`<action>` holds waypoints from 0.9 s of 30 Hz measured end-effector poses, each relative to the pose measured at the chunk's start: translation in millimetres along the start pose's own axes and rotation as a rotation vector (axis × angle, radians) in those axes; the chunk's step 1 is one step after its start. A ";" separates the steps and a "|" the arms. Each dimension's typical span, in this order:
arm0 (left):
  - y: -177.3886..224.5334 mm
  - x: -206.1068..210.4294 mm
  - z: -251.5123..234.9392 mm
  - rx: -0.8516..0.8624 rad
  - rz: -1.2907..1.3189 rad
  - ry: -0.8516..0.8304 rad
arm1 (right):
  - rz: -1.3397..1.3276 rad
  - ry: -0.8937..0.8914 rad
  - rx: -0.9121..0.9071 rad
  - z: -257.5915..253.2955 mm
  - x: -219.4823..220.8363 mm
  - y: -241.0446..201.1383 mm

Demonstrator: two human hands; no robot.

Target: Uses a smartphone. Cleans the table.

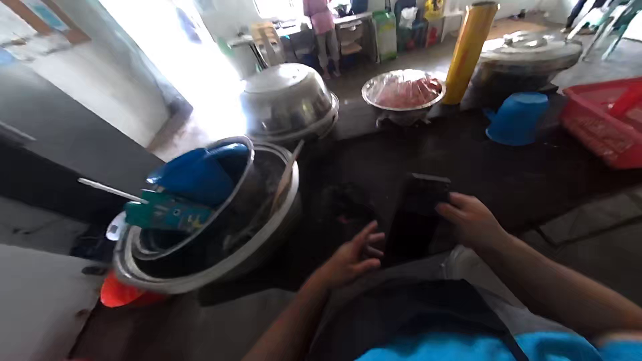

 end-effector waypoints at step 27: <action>14.7 29.5 3.9 0.108 0.009 0.578 | -0.079 -0.134 -0.614 -8.5 86.9 8.8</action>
Point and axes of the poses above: each hand's wrist, its own z-axis away from the middle knuckle, its own x-axis out of the palm, y = z × x, the point moved 3 cm from there along -z, towards the middle knuckle, and after that the axes turned 14 degrees about x, right-handed, at the moved point
